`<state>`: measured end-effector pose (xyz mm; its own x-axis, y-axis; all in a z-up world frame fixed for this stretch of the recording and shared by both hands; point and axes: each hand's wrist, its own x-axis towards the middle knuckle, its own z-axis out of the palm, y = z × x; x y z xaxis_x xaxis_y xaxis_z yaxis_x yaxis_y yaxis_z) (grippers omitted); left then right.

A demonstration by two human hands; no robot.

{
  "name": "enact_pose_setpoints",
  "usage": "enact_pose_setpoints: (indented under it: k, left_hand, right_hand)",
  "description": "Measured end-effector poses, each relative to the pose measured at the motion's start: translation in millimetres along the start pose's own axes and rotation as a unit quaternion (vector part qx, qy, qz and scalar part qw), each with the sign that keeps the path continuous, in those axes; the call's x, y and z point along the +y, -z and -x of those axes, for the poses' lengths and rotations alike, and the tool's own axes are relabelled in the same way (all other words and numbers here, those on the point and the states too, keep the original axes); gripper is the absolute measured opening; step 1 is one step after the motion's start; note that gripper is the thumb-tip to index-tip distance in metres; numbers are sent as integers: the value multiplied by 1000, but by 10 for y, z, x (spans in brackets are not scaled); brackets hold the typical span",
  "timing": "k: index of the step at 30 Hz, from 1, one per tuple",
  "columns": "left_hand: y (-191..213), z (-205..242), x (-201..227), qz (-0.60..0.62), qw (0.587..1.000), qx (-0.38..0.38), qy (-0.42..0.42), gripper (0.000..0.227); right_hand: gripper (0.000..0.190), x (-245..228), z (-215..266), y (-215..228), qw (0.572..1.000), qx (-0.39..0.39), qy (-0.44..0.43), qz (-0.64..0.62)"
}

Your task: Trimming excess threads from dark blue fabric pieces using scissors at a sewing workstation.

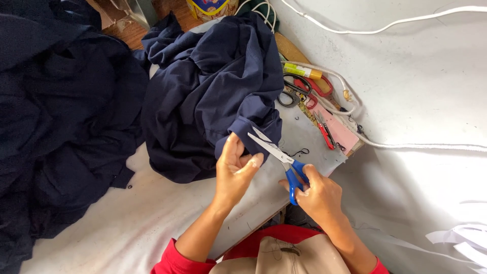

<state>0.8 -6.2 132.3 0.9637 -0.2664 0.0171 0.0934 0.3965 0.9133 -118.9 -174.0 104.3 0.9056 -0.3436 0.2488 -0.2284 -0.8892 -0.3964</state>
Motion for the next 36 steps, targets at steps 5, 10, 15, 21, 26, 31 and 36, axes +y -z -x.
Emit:
enact_pose_setpoints:
  k: [5,10,15,21,26,31,36]
  left_hand:
    - [-5,30,-75,-11,1000,-23,-11,82]
    - [-25,-9,-9,-42,998,5,-48,62]
    - [-15,6,-28,-56,997,13,-51,61]
    - [-46,27,-20,-43,998,-2,-45,68]
    - [-29,53,-85,-22,999,-8,-44,74]
    - [-26,69,-176,-24,998,-27,-51,78]
    - [-6,83,-273,-26,998,-42,-48,80]
  right_hand:
    - [43,-37,-36,37,999,-6,-8,-39]
    - [25,32,26,38,1000,-8,1,-11]
    - [44,89,98,-82,999,-12,-15,-26]
    - [39,-4,71,-57,1000,4,-16,-8]
    - [29,44,119,-100,999,38,-2,24]
    - [48,-30,78,-60,999,30,-4,-42]
    - [42,-57,38,-15,999,42,1,-23]
